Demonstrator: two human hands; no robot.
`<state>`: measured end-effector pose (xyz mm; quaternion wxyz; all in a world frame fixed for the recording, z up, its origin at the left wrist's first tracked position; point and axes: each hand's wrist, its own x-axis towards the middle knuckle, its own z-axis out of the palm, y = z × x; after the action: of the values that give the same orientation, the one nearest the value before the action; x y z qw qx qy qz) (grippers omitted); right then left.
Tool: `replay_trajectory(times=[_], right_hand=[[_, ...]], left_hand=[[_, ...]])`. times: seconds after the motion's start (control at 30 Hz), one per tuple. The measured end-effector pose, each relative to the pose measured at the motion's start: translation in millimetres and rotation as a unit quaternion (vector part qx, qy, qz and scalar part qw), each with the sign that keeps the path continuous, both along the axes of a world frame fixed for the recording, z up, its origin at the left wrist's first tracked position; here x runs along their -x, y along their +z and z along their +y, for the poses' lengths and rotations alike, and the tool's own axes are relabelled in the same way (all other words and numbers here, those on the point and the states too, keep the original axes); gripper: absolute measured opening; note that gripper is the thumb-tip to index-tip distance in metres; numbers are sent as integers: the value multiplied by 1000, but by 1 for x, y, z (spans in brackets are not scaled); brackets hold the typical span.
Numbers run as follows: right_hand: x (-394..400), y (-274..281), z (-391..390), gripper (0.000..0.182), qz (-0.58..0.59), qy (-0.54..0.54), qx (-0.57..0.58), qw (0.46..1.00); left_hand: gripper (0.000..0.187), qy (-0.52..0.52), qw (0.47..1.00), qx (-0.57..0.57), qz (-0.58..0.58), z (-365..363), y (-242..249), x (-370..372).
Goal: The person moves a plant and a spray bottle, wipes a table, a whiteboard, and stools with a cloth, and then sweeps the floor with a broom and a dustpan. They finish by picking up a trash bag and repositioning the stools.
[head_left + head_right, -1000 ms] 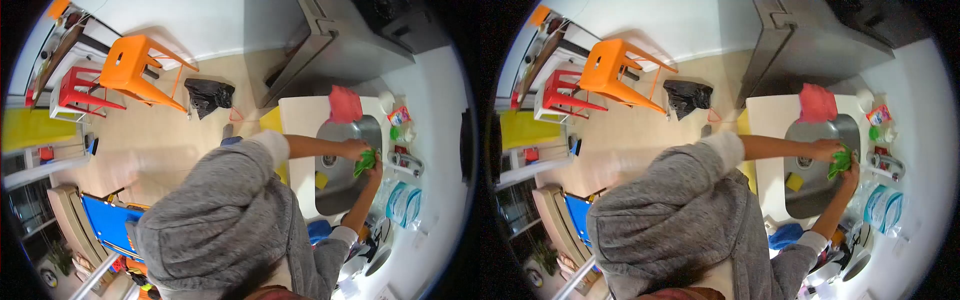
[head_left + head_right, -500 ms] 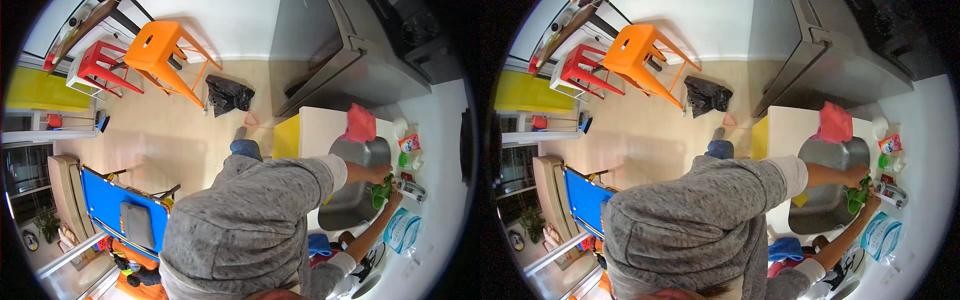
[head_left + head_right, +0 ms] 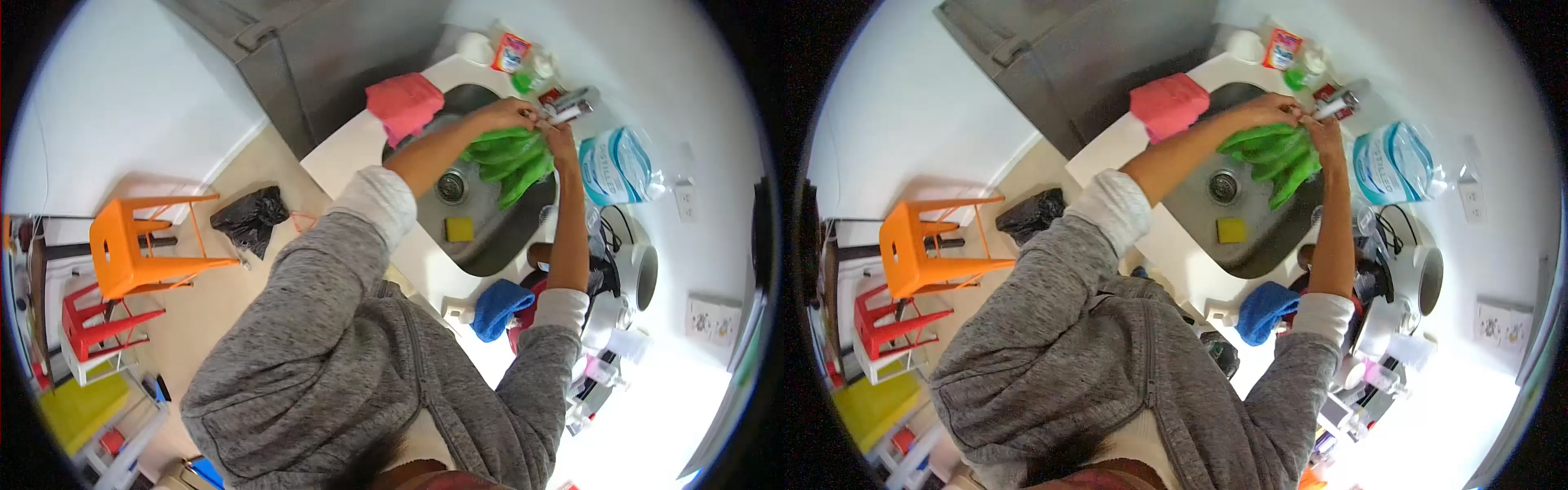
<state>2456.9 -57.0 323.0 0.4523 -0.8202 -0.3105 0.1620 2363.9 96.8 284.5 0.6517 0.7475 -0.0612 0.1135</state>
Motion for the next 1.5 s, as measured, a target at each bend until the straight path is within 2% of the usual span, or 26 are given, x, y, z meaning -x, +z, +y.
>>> replay_trajectory(times=[0.07,0.1,0.17,0.2,0.27,0.3,0.33,0.37,0.43,0.47,0.57,0.6,0.7,0.8,0.9,0.97,1.03,1.07,1.13,1.17,1.23,1.27,1.3,1.37,1.4,1.5], right_hand=[[16,13,3,17,82,-53,-148,984],[13,21,0,16,110,-45,-183,976],[3,29,-9,15,163,-31,-253,953],[6,23,-8,15,205,-58,-330,920],[26,20,0,16,207,-132,-356,902],[31,22,2,16,208,-165,-368,891],[14,-6,0,21,146,-173,-306,925],[12,-20,-3,23,133,-152,-229,952],[11,-35,-7,26,107,-107,-66,986],[12,-36,-2,28,114,-152,-21,982],[10,-37,-2,30,-109,-212,-34,971],[10,-35,-2,32,-53,-200,-83,975],[23,-30,-7,37,83,-149,-206,964],[30,-55,-12,39,144,-90,-282,944],[31,-36,-5,35,254,-147,-182,939],[31,-23,9,28,97,-133,-154,974],[11,-30,20,24,-60,-92,-62,992],[26,-17,28,18,-165,-152,2,975],[35,-9,35,17,-232,-144,24,962],[37,-7,37,16,-267,-138,34,953],[28,-6,35,17,-3,-56,-76,996],[23,-5,30,18,133,-16,-126,983],[19,-4,24,19,136,7,-93,986],[17,13,15,20,139,55,-28,988],[33,32,12,22,222,45,-76,971],[12,27,0,24,-46,-89,14,995]], left_hand=[[40,-23,995,-87,41,10,-9,5],[42,-49,984,-158,58,17,-16,12],[46,-83,965,-188,163,25,-43,15],[46,-53,960,-182,206,26,-56,17],[44,14,942,-168,289,22,-74,20],[43,20,970,-8,243,14,-81,18],[41,26,970,151,191,4,-86,15],[40,31,941,307,137,-4,-90,12],[37,80,955,212,193,-29,-57,-10],[37,100,968,113,200,-41,-42,-21],[41,130,968,-135,168,-46,-12,-44],[43,135,958,-207,148,-45,-7,-49],[51,198,947,-244,68,-47,-5,-59],[56,43,916,-369,149,-35,41,-52],[62,-25,989,-68,131,-9,37,-23],[59,-92,962,204,159,-10,-1,0],[58,-158,968,132,145,-5,-18,31],[57,-137,963,136,190,-6,-35,26],[55,-90,945,145,279,-2,-81,13],[55,-49,947,169,268,-3,-94,3],[54,35,945,215,244,-8,-109,-26],[55,34,986,22,164,-8,-103,-33],[56,31,982,-172,75,-7,-95,-42],[53,30,937,-348,15,-11,-67,-51],[49,37,940,-337,50,-12,-45,-52],[36,52,939,-302,159,-17,14,-47]])
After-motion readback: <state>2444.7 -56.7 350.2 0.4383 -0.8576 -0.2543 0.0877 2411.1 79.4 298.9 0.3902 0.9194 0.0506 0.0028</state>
